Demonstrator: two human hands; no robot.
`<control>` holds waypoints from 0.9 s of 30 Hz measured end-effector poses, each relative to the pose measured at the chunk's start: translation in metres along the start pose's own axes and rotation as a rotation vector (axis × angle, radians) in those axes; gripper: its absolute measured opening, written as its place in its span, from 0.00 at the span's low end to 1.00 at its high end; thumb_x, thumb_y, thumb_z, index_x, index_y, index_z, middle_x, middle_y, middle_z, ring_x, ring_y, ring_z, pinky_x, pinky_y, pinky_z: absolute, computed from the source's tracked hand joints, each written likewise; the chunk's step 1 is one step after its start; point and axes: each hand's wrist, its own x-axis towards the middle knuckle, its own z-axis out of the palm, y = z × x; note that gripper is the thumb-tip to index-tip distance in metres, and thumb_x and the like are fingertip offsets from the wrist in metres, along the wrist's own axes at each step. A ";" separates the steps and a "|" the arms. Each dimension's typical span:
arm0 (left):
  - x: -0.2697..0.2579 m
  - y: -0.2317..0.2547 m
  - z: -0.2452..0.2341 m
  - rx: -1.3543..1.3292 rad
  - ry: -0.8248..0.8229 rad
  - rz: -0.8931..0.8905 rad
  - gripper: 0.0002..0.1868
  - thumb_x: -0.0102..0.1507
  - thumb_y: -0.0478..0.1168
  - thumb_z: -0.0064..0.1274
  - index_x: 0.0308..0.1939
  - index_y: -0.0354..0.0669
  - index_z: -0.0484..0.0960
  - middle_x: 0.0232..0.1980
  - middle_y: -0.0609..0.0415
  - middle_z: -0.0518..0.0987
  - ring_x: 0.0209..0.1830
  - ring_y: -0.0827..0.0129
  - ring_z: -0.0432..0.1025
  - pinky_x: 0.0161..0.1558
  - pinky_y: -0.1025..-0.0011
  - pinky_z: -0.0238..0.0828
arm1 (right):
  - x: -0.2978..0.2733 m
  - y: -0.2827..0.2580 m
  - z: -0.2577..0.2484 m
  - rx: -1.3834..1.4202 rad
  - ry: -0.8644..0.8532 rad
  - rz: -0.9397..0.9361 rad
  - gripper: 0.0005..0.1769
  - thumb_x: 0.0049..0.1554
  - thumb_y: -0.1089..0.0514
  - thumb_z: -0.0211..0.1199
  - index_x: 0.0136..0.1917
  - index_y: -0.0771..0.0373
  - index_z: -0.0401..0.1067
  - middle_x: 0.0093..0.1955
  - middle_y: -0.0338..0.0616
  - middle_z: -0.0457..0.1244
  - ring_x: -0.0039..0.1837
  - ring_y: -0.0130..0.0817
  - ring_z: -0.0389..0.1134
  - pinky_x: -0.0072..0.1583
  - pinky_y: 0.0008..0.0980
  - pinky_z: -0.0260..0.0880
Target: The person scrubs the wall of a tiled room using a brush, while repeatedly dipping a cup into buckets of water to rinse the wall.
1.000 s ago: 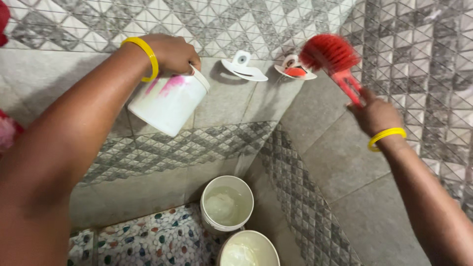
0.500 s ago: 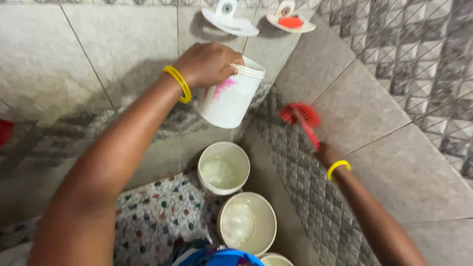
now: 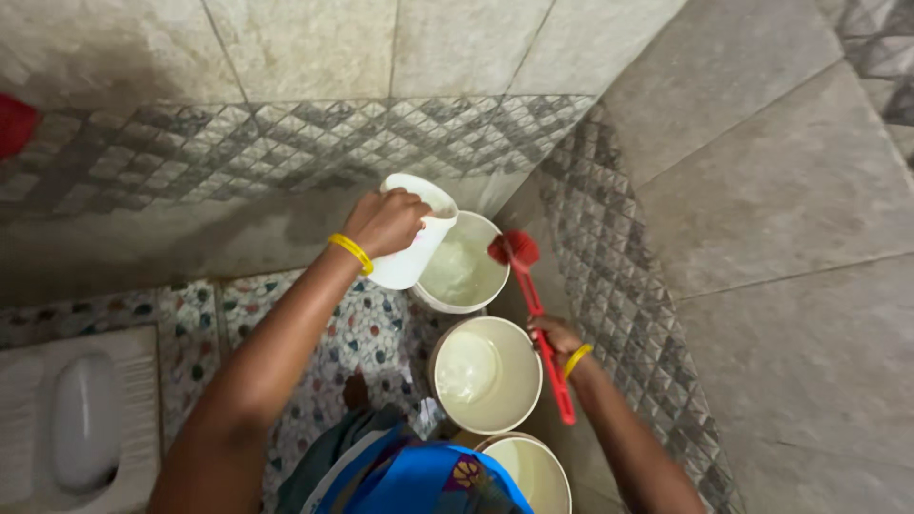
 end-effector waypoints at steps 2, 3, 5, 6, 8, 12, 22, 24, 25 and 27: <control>-0.027 -0.007 0.022 0.001 0.024 -0.036 0.09 0.58 0.43 0.59 0.40 0.47 0.86 0.41 0.54 0.84 0.45 0.57 0.78 0.37 0.55 0.76 | 0.010 0.019 0.013 -0.016 0.016 0.023 0.06 0.58 0.59 0.63 0.48 0.63 0.73 0.33 0.41 0.62 0.32 0.30 0.62 0.35 0.29 0.65; -0.041 -0.010 0.032 0.002 0.019 -0.069 0.08 0.58 0.43 0.59 0.40 0.48 0.86 0.41 0.55 0.84 0.45 0.58 0.78 0.39 0.56 0.76 | 0.014 0.024 0.017 0.050 -0.010 0.032 0.08 0.60 0.58 0.62 0.50 0.65 0.72 0.35 0.41 0.63 0.34 0.30 0.63 0.35 0.29 0.66; -0.062 -0.015 0.049 0.001 0.013 -0.108 0.08 0.59 0.43 0.59 0.40 0.49 0.86 0.41 0.56 0.84 0.45 0.60 0.78 0.41 0.57 0.77 | 0.017 0.024 0.020 0.111 -0.037 0.047 0.09 0.63 0.58 0.62 0.53 0.67 0.72 0.37 0.41 0.64 0.35 0.29 0.65 0.35 0.29 0.68; -0.073 -0.016 0.058 0.009 -0.030 -0.128 0.08 0.58 0.43 0.59 0.40 0.49 0.86 0.42 0.56 0.84 0.47 0.60 0.78 0.41 0.57 0.77 | 0.018 0.022 0.018 0.285 -0.169 0.069 0.11 0.63 0.57 0.59 0.57 0.62 0.68 0.38 0.42 0.64 0.35 0.31 0.65 0.35 0.27 0.67; -0.089 -0.016 0.073 0.016 -0.080 -0.149 0.09 0.58 0.44 0.59 0.40 0.49 0.85 0.43 0.55 0.84 0.48 0.60 0.78 0.42 0.58 0.77 | 0.021 0.029 0.027 0.463 -0.298 0.099 0.14 0.62 0.55 0.56 0.61 0.58 0.65 0.40 0.43 0.65 0.35 0.32 0.66 0.35 0.25 0.67; -0.110 -0.016 0.092 0.061 -0.235 -0.103 0.09 0.60 0.45 0.58 0.41 0.47 0.84 0.44 0.53 0.84 0.49 0.59 0.78 0.43 0.57 0.77 | 0.029 0.057 0.036 0.423 -0.258 0.176 0.31 0.57 0.67 0.53 0.72 0.49 0.58 0.50 0.41 0.67 0.34 0.25 0.64 0.33 0.25 0.67; -0.065 -0.019 0.103 0.050 -0.288 0.146 0.10 0.57 0.45 0.58 0.40 0.50 0.85 0.44 0.54 0.85 0.49 0.59 0.78 0.47 0.56 0.76 | -0.064 -0.003 0.010 0.620 -0.103 -0.015 0.20 0.59 0.61 0.52 0.65 0.55 0.62 0.52 0.43 0.64 0.44 0.33 0.72 0.42 0.33 0.76; -0.049 -0.014 0.100 0.038 -0.316 0.155 0.10 0.58 0.45 0.59 0.40 0.49 0.85 0.44 0.54 0.84 0.49 0.60 0.78 0.45 0.57 0.77 | -0.071 -0.007 0.000 0.482 -0.166 0.001 0.20 0.59 0.63 0.57 0.65 0.60 0.63 0.52 0.43 0.64 0.45 0.32 0.72 0.45 0.34 0.77; -0.041 -0.011 0.098 0.029 -0.342 0.144 0.10 0.58 0.44 0.59 0.41 0.48 0.85 0.44 0.55 0.84 0.50 0.60 0.78 0.43 0.58 0.77 | -0.070 -0.003 -0.007 0.331 -0.242 0.028 0.21 0.59 0.65 0.62 0.65 0.64 0.65 0.52 0.42 0.63 0.46 0.32 0.72 0.47 0.35 0.78; -0.026 -0.007 0.096 0.005 -0.286 0.183 0.10 0.57 0.44 0.60 0.41 0.48 0.85 0.43 0.55 0.84 0.48 0.60 0.78 0.42 0.58 0.78 | -0.045 0.011 -0.008 0.280 -0.110 -0.096 0.23 0.56 0.63 0.64 0.65 0.63 0.66 0.51 0.41 0.64 0.45 0.29 0.70 0.45 0.31 0.76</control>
